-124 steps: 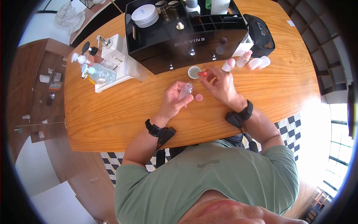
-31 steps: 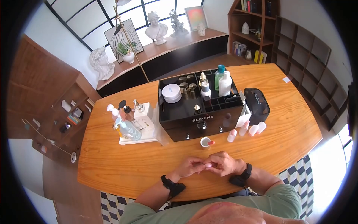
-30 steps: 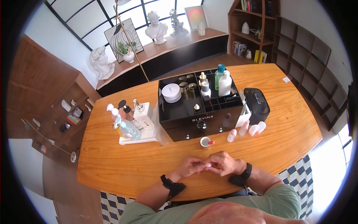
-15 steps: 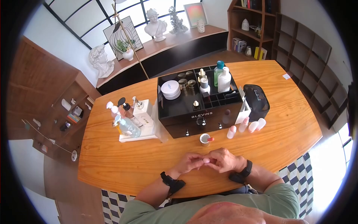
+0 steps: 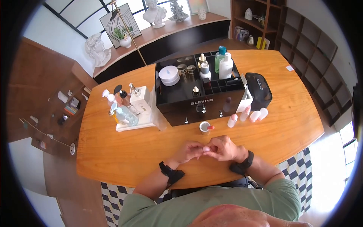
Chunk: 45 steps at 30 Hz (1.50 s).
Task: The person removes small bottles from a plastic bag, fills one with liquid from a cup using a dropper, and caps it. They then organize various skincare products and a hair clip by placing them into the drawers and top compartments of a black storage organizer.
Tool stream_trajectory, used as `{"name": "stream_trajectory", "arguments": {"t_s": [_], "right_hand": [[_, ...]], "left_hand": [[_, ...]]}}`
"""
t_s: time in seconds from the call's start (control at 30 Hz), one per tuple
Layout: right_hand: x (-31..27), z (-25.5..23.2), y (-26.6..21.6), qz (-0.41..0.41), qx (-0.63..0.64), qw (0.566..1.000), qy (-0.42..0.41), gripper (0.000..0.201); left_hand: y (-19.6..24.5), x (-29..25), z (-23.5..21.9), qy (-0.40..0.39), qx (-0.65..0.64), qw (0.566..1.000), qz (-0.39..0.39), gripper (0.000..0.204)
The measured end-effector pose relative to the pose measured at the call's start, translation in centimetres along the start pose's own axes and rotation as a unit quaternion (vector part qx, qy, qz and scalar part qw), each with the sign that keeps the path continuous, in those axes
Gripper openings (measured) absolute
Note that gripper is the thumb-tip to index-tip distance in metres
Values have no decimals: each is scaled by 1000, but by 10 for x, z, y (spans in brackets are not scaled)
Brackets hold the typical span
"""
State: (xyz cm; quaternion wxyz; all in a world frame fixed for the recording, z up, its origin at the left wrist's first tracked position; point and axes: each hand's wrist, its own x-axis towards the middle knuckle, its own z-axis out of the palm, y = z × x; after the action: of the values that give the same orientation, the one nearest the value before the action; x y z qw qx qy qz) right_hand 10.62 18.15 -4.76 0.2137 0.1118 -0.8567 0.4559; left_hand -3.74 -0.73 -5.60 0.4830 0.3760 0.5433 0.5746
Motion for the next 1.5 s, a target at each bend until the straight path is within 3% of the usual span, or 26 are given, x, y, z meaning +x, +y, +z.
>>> {"name": "stream_trajectory", "arguments": {"t_s": [0.13, 0.2, 0.4, 0.5, 0.6, 0.73, 0.93, 1.03, 1.13, 1.23, 1.4, 1.5], "right_hand": [[4, -6, -7, 3, -23, 1000, -21, 27], [10, -5, -17, -42, 10, 999, 28, 27], [4, -6, -3, -3, -47, 999, -18, 23], [12, -9, -19, -38, 15, 999, 15, 21], [9, -5, -17, -16, 5, 1000, 5, 20], [5, -5, -6, 6, -35, 999, -10, 19], [6, -3, -8, -27, -12, 999, 12, 19], [5, -7, -5, 2, -30, 999, -16, 17], [7, -9, -11, -7, -23, 1000, -14, 17], [12, -9, -13, -66, -7, 998, 6, 17], [8, -8, -8, 7, 2, 999, -36, 22], [13, -11, -21, -27, 19, 999, -6, 21]], "left_hand": [[-6, 3, -4, 1, 22, 1000, -13, 25], [-10, 3, -8, -14, 16, 1000, 14, 29], [-4, 2, -4, -15, -20, 1000, 16, 26], [-9, 4, -2, 4, -18, 1000, 13, 26], [-4, 3, -8, -31, -18, 999, -11, 28], [-5, 2, -8, -31, -32, 999, 4, 28], [-12, 1, -8, -18, -44, 999, 15, 28], [-9, 2, -7, -17, -39, 999, 13, 27], [-6, 1, -8, -24, -21, 999, -14, 26], [-8, 3, -10, -29, -39, 999, 8, 27], [-2, 3, -11, -49, -35, 998, 2, 27], [-4, 2, -7, -32, -32, 999, 10, 27]]}}
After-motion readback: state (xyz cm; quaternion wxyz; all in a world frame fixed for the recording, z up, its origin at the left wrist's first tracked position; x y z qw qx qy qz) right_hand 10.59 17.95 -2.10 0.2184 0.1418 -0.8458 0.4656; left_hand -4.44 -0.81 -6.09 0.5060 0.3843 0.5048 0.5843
